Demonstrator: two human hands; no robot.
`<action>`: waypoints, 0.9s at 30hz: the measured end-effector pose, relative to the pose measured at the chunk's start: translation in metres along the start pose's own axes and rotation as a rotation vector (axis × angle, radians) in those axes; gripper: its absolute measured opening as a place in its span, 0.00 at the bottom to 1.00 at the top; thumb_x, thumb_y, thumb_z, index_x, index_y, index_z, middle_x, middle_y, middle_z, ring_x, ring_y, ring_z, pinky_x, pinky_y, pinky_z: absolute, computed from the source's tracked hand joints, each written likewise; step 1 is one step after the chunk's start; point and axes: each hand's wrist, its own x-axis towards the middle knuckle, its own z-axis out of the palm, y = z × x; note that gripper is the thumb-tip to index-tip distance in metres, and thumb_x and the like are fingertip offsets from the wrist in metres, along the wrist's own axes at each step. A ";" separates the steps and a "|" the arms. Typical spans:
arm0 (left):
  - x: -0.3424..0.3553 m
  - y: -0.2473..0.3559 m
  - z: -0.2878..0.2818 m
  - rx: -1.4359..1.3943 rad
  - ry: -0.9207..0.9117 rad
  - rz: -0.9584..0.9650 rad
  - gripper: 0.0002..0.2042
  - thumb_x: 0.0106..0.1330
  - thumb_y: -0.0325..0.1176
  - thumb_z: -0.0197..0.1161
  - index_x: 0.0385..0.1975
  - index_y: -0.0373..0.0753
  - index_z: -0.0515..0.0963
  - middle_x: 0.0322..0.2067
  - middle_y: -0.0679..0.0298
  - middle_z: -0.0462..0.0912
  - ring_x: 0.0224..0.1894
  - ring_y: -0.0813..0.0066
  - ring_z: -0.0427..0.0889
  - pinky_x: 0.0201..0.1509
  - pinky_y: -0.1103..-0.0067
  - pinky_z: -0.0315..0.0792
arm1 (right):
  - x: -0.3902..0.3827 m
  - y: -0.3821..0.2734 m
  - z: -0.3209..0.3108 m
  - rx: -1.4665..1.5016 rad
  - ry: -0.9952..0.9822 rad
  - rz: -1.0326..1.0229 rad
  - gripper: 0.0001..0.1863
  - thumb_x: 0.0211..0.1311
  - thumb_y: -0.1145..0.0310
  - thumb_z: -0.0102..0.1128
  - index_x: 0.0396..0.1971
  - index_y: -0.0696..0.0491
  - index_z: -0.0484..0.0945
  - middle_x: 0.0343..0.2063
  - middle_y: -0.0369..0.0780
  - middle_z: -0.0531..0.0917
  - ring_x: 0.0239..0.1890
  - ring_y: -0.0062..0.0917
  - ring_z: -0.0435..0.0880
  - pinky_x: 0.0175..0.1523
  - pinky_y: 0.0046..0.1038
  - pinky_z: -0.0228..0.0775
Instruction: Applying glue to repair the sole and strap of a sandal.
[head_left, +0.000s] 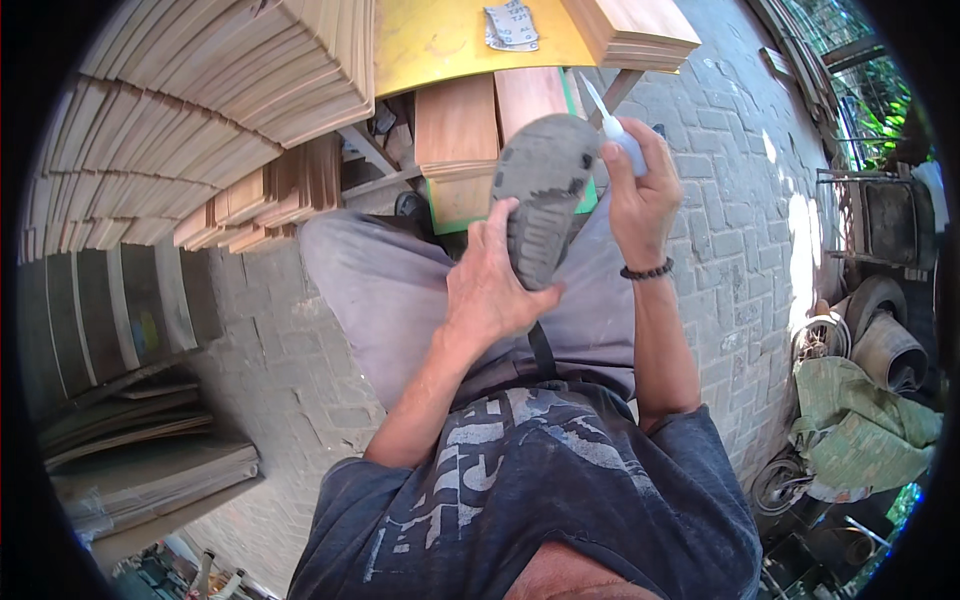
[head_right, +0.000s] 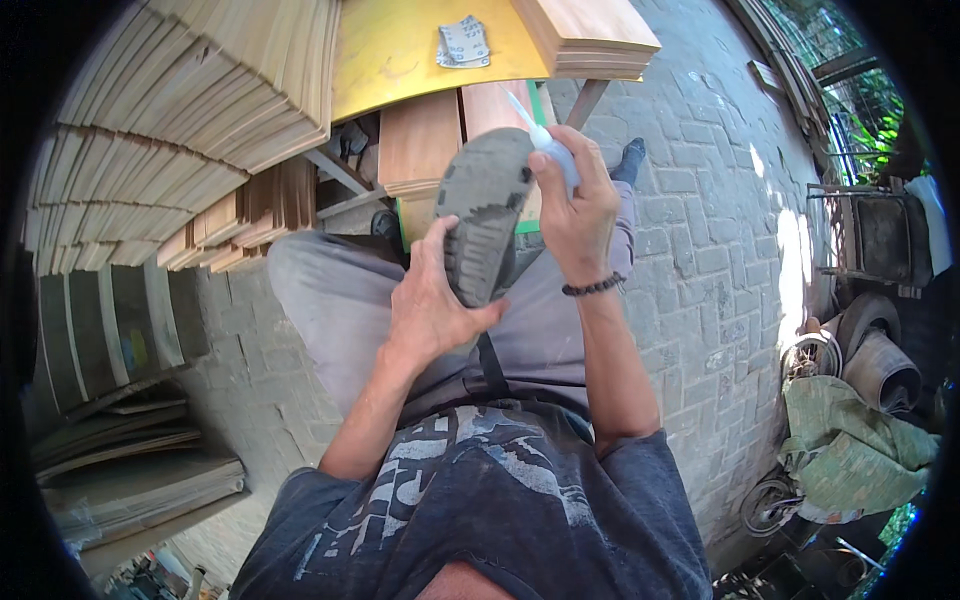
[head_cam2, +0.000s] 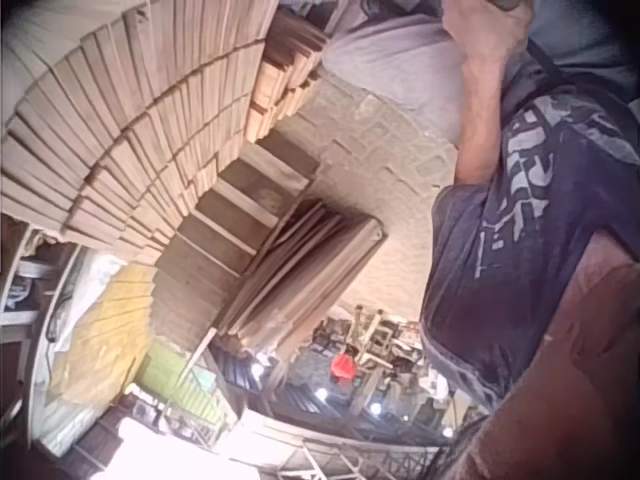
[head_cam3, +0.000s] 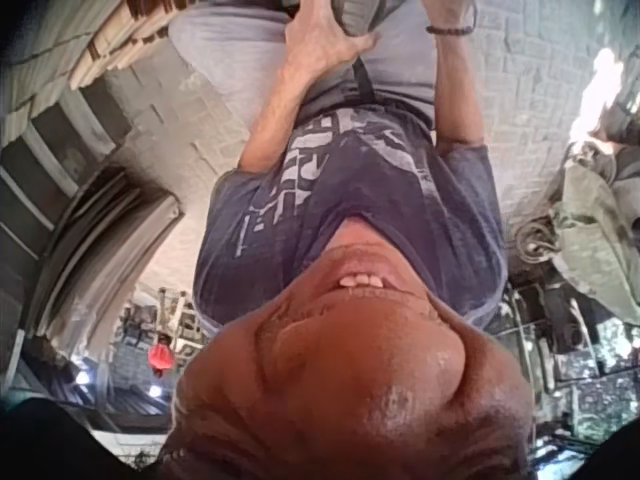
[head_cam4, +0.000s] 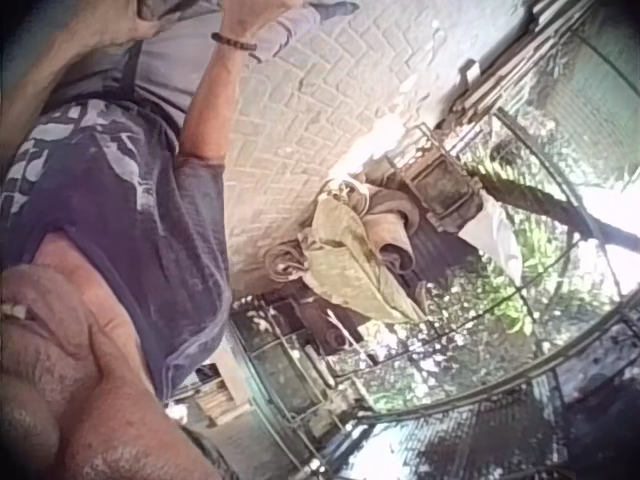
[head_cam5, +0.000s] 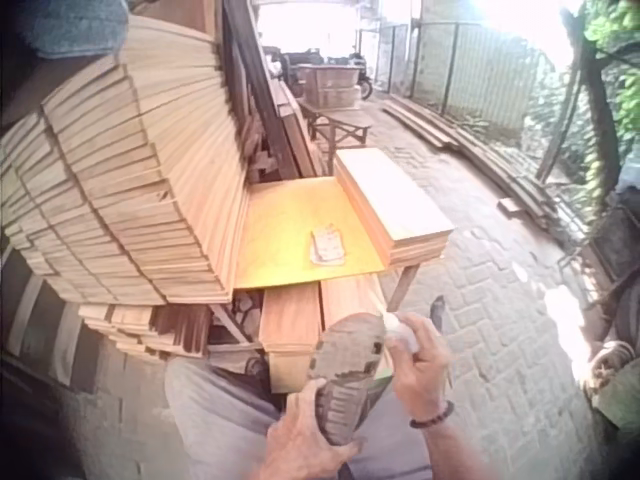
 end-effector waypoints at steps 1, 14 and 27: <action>-0.004 0.005 -0.002 0.005 -0.006 0.013 0.50 0.41 0.42 0.78 0.66 0.43 0.55 0.51 0.47 0.69 0.52 0.46 0.76 0.52 0.60 0.75 | 0.007 0.008 0.001 -0.019 -0.015 -0.034 0.12 0.63 0.73 0.63 0.45 0.59 0.78 0.36 0.43 0.82 0.39 0.27 0.81 0.45 0.25 0.72; -0.030 0.014 -0.017 -0.039 -0.103 0.174 0.51 0.35 0.40 0.79 0.66 0.45 0.61 0.51 0.53 0.70 0.51 0.54 0.76 0.53 0.64 0.74 | 0.007 0.028 -0.018 -0.003 -0.100 0.047 0.14 0.62 0.70 0.64 0.47 0.56 0.78 0.39 0.42 0.83 0.40 0.27 0.81 0.48 0.26 0.72; -0.038 -0.028 0.000 -0.929 -0.107 0.152 0.32 0.61 0.28 0.69 0.67 0.38 0.66 0.48 0.62 0.75 0.51 0.71 0.74 0.56 0.74 0.71 | 0.014 -0.002 -0.023 0.059 -0.119 0.048 0.15 0.60 0.73 0.66 0.47 0.54 0.82 0.37 0.39 0.83 0.39 0.22 0.81 0.46 0.23 0.72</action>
